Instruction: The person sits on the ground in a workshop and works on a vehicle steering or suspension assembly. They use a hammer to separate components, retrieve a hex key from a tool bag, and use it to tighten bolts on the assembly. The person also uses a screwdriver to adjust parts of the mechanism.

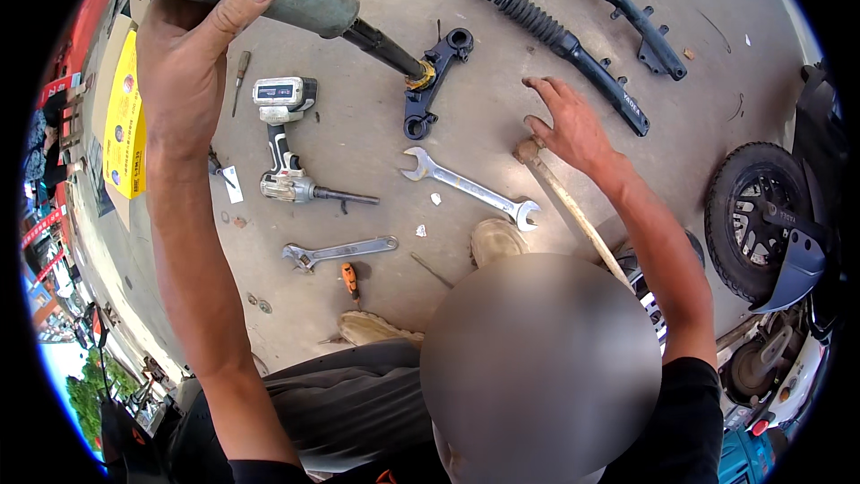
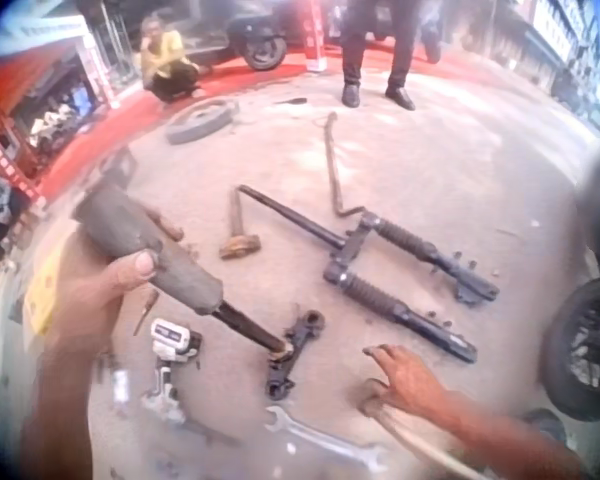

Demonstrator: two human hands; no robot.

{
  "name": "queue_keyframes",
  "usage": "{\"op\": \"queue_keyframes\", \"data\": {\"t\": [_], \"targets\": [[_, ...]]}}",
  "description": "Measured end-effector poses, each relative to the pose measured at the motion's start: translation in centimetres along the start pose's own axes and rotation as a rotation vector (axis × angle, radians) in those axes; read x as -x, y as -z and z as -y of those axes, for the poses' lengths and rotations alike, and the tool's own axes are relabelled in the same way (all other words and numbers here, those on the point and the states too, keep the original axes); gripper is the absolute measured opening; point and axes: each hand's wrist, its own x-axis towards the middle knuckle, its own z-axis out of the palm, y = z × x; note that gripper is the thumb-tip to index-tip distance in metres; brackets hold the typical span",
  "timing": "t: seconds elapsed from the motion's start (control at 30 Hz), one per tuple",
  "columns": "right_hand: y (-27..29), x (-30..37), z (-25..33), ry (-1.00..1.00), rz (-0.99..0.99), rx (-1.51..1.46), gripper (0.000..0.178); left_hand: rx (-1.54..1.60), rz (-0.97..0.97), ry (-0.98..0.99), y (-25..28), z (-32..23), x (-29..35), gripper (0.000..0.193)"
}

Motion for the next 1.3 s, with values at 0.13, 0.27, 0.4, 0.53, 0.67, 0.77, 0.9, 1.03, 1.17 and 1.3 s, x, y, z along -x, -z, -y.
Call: {"op": "queue_keyframes", "data": {"t": [0.13,0.27,0.4,0.53,0.67,0.77,0.9,1.03,1.17,1.3], "targets": [[-1.8,-10.6,1.7,0.212,0.040,0.121,0.070,-0.164,0.022,-0.085,2.4,-1.3,0.4,0.046],[-3.7,-16.8,1.7,0.447,0.153,0.395,0.069,-0.401,-0.020,-0.138,6.6,-3.9,1.4,0.047],[-3.1,-19.4,3.7,0.491,0.346,0.499,0.059,-0.184,-0.299,-0.179,9.5,-6.1,4.5,0.043],[-3.6,-19.9,3.4,0.536,0.386,0.561,0.055,-0.014,-0.776,-0.020,7.8,-5.2,7.5,0.046],[-4.2,-20.5,3.3,0.611,0.366,0.585,0.055,-0.018,-0.572,0.505,7.6,3.2,12.0,0.043],[-4.6,-20.5,2.1,0.617,0.342,0.462,0.056,-0.049,-0.446,0.787,1.7,10.6,16.2,0.053],[-5.7,-19.9,1.4,0.571,0.283,0.375,0.061,-0.063,-0.228,1.008,-4.9,16.3,16.3,0.053],[-5.8,-19.5,1.2,0.565,0.269,0.348,0.063,-0.425,-0.271,0.670,-7.6,17.9,15.1,0.052],[-5.2,-18.1,0.2,0.479,0.292,0.317,0.067,-0.387,-0.218,0.177,-11.1,12.3,9.3,0.066],[-5.6,-18.4,1.6,0.475,0.227,0.325,0.068,0.235,-0.528,0.341,-15.7,12.0,3.7,0.044]]}}
